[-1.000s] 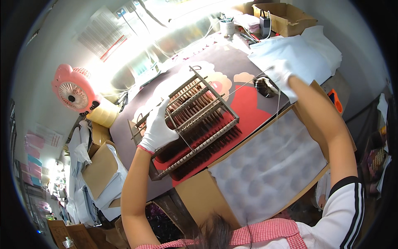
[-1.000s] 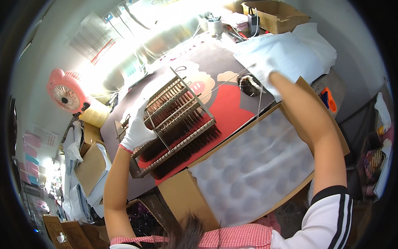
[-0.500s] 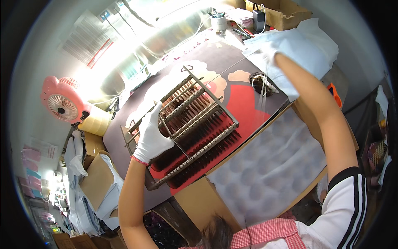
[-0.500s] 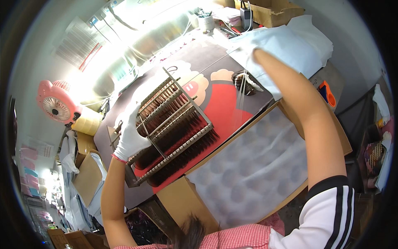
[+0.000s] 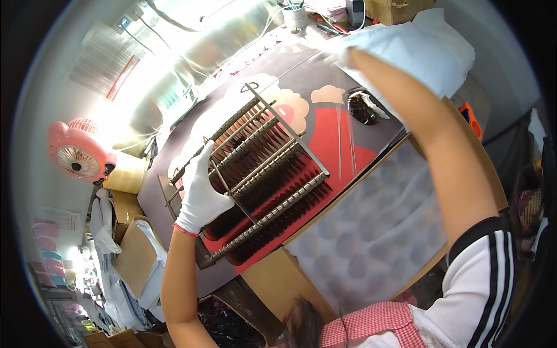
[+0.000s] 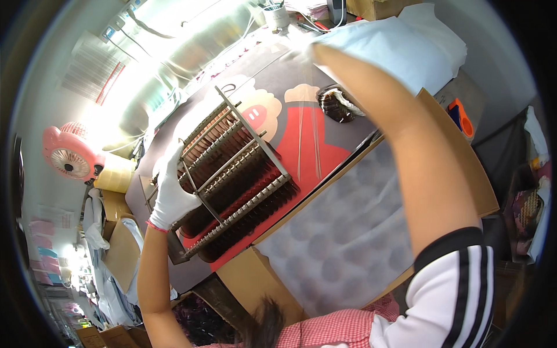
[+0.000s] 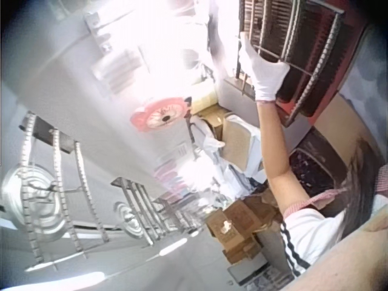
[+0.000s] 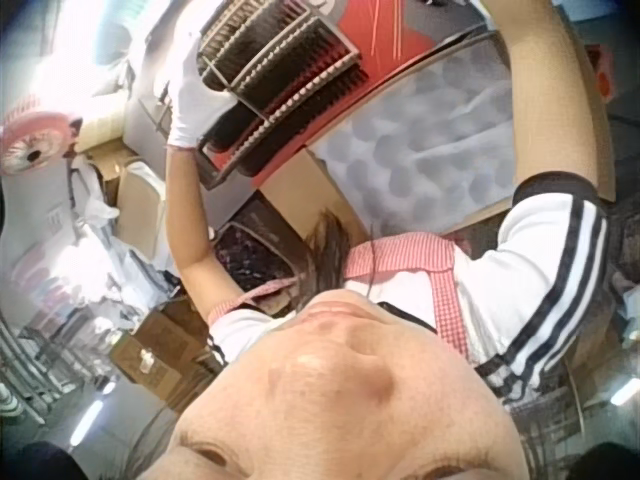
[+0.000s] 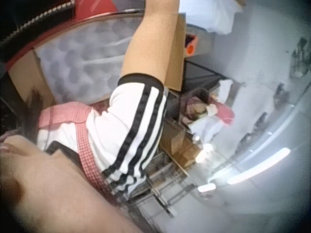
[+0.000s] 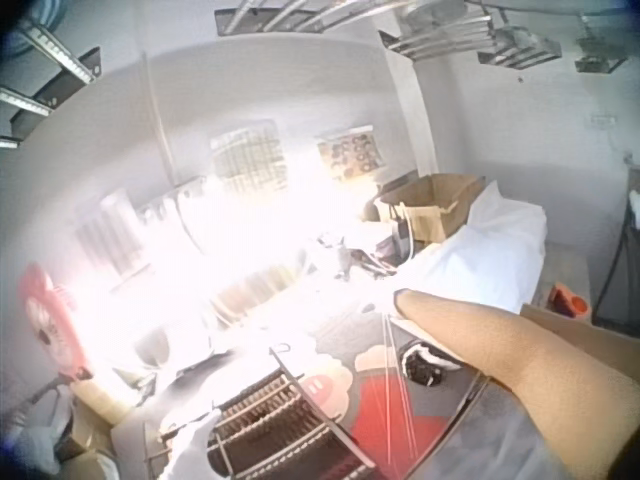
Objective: The person places small dark pastries from a metal rack into a cardboard box with a foam insert. They arrange the pastries one by one into the slots, then cover them with a sheet of paper and close the box. The process is repeated for multiple boxes.
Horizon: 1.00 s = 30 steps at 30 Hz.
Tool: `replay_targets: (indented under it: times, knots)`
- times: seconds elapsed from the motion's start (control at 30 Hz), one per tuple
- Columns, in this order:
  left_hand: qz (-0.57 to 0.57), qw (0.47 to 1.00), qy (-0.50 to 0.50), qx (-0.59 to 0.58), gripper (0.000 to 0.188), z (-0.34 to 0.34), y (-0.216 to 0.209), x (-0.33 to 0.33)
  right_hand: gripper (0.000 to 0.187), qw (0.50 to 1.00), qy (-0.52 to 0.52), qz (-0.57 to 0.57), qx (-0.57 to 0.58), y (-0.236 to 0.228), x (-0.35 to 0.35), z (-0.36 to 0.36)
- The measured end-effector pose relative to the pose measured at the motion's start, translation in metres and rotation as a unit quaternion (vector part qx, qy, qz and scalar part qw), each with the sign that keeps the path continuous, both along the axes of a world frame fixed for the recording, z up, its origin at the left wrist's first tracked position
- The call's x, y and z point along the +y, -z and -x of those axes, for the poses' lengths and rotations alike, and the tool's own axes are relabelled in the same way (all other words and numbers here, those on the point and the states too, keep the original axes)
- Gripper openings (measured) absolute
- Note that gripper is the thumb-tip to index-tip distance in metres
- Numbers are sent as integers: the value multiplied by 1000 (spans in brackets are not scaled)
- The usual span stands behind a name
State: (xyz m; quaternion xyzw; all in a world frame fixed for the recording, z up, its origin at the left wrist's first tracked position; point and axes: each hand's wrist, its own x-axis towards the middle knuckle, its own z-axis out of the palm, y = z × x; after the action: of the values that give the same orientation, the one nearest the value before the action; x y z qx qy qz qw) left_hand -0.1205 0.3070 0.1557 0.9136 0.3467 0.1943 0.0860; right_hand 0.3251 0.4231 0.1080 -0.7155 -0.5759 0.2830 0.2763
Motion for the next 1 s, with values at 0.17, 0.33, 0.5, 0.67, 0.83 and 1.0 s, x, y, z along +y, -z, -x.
replay_targets:
  times: [0.17, 0.33, 0.5, 0.67, 0.83, 1.0]
  knots:
    - [17, 999, 11, -35, 96, -9, 0, 2, 42, 921, 361, -82, -124, -80, -114, -278]
    - [16, 999, 18, -26, 93, -26, -15, 2, 59, 760, 622, -168, -85, -128, -275, -444]
    - [-47, 999, -8, -2, 91, -37, -43, -7, 64, 695, 677, -194, -145, -28, -338, -423]
    - [-8, 999, -18, -35, 98, -31, -72, -54, 89, 832, 502, -105, 210, 34, -335, -332]
    - [166, 969, -1, -185, 102, -14, -72, -139, 60, 963, 222, 15, -154, -43, -338, -231]
    - [107, 983, 92, -114, 109, -13, -53, -211, 36, 932, -27, -233, -277, -151, -421, -37]
